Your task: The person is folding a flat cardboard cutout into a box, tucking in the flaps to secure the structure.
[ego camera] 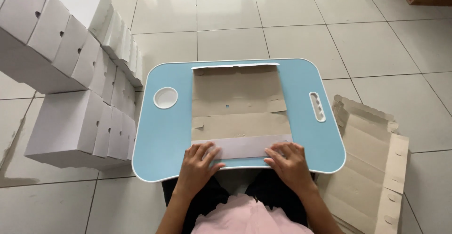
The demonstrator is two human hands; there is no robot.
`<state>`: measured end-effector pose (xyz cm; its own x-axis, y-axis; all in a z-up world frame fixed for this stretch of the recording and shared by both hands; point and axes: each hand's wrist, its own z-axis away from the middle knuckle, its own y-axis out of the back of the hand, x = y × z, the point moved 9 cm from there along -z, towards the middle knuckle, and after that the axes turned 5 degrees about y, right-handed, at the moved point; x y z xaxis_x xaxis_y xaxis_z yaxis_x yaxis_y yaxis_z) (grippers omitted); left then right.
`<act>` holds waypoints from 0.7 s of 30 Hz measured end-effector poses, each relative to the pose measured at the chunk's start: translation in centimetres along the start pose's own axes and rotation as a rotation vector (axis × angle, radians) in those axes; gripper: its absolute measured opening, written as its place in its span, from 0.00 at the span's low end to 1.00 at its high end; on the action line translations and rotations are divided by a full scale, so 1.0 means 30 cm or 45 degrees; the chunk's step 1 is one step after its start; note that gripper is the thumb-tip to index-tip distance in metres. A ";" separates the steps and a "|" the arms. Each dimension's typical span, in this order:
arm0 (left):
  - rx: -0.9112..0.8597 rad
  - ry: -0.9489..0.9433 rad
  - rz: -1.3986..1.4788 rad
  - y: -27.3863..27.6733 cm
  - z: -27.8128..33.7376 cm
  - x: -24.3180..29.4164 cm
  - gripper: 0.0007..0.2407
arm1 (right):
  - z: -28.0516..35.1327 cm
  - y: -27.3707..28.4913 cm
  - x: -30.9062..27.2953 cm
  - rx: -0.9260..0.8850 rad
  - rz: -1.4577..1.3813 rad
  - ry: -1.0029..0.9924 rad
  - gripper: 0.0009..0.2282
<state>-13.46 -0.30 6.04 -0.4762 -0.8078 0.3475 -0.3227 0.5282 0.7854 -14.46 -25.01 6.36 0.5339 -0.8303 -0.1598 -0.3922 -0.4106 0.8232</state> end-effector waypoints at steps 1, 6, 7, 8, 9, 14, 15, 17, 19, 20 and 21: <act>-0.003 0.001 0.001 0.002 -0.014 0.018 0.18 | -0.012 -0.004 -0.020 -0.002 -0.001 -0.002 0.13; -0.064 -0.118 -0.123 -0.074 -0.108 0.121 0.27 | -0.121 -0.060 -0.131 -0.027 -0.049 0.115 0.19; -0.063 -0.119 -0.121 -0.109 -0.101 0.114 0.27 | -0.125 -0.092 -0.139 -0.027 -0.047 0.114 0.19; -0.180 -0.098 -0.159 -0.175 -0.091 0.103 0.29 | -0.126 -0.142 -0.150 -0.113 -0.033 0.136 0.22; -0.297 -0.077 -0.196 -0.242 -0.078 0.090 0.31 | -0.125 -0.194 -0.161 -0.199 -0.019 0.156 0.26; -0.244 -0.053 -0.502 -0.283 -0.012 -0.023 0.28 | -0.044 -0.227 -0.065 -0.352 0.129 0.096 0.25; -0.157 -0.091 -0.673 -0.274 0.009 -0.041 0.30 | -0.006 -0.245 -0.027 -0.415 0.190 0.063 0.26; -0.218 -0.033 -0.602 -0.232 0.029 -0.074 0.31 | 0.026 -0.185 0.036 -0.420 0.189 -0.012 0.27; -0.270 0.023 -0.536 -0.190 0.038 -0.107 0.32 | 0.057 -0.140 0.116 -0.414 0.189 -0.085 0.29; -0.301 0.137 -0.473 -0.168 0.045 -0.143 0.34 | 0.087 -0.131 0.173 -0.438 0.208 -0.180 0.30; -0.330 0.250 -0.409 -0.147 0.054 -0.178 0.37 | 0.118 -0.121 0.231 -0.461 0.227 -0.275 0.31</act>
<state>-10.82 2.11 -0.12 -0.2134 -0.9675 0.1360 -0.2012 0.1797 0.9629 -12.00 -30.61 0.34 0.2982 -0.9514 -0.0768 -0.1558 -0.1279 0.9795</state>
